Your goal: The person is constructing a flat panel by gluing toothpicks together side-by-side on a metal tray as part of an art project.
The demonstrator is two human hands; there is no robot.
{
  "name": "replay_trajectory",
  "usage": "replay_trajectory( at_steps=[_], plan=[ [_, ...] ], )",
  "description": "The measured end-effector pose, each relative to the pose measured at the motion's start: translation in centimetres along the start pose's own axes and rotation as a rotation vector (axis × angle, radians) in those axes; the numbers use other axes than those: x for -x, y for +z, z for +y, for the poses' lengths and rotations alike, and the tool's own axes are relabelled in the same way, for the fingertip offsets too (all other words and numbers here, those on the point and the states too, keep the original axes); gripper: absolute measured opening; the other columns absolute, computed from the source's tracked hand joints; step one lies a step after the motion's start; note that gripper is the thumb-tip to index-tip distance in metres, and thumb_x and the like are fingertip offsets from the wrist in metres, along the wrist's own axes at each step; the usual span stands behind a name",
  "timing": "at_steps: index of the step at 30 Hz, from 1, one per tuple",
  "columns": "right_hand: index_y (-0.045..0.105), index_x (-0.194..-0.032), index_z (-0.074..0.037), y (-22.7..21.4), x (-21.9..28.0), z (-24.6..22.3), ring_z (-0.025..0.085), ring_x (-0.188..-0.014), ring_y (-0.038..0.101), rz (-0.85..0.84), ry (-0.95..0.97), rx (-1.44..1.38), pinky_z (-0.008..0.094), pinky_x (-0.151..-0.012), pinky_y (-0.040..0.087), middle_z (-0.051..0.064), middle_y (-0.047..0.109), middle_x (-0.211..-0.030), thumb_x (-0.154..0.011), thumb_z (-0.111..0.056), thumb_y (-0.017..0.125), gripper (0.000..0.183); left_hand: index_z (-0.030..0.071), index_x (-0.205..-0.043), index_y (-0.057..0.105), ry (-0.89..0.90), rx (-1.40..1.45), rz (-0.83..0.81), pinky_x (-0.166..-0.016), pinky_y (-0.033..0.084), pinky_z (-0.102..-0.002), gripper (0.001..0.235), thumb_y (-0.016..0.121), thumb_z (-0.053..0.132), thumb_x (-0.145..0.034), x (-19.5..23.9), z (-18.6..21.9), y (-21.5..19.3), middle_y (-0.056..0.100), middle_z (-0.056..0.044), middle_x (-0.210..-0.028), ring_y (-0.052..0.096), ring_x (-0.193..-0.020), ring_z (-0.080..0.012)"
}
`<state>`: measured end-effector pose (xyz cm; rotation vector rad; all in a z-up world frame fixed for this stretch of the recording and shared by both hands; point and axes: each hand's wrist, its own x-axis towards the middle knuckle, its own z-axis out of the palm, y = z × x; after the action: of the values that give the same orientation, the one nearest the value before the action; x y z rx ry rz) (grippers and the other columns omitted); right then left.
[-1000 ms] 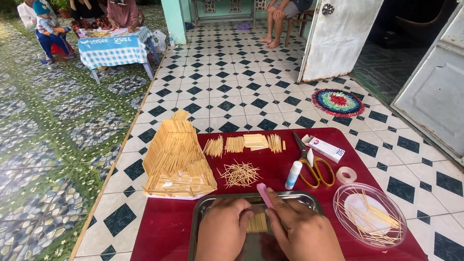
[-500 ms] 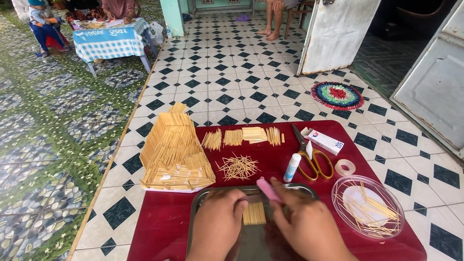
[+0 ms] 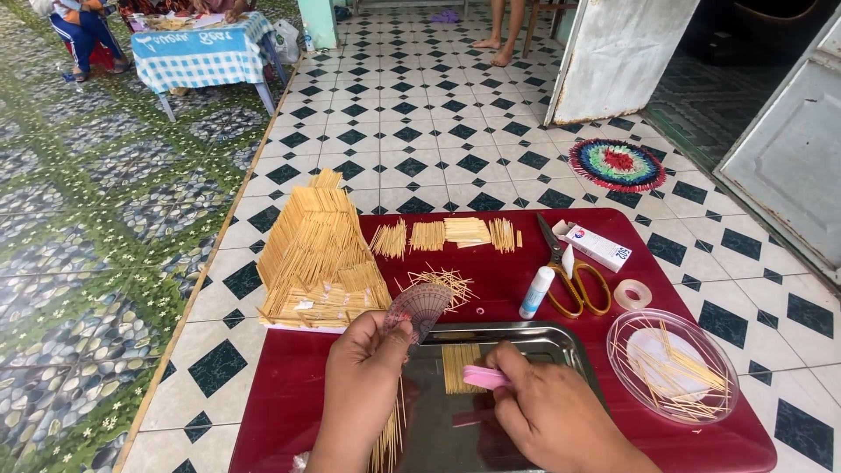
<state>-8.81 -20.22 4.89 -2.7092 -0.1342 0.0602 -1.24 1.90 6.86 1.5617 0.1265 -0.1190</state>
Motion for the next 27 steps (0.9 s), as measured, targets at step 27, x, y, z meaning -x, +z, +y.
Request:
replay_trajectory(
  at_steps=[27],
  plan=[
    [0.053, -0.115, -0.021, 0.7, -0.3, -2.0, 0.036, -0.066, 0.069, -0.012, -0.094, 0.093, 0.051, -0.058, 0.050, 0.004, 0.074, -0.077, -0.093, -0.029, 0.053, 0.024, 0.009, -0.096, 0.081, -0.017, 0.027, -0.005, -0.059, 0.045, -0.031, 0.014, 0.074, 0.020, -0.097, -0.1, -0.1, 0.0, 0.068, -0.001, -0.071, 0.054, -0.066, -0.0120]
  ],
)
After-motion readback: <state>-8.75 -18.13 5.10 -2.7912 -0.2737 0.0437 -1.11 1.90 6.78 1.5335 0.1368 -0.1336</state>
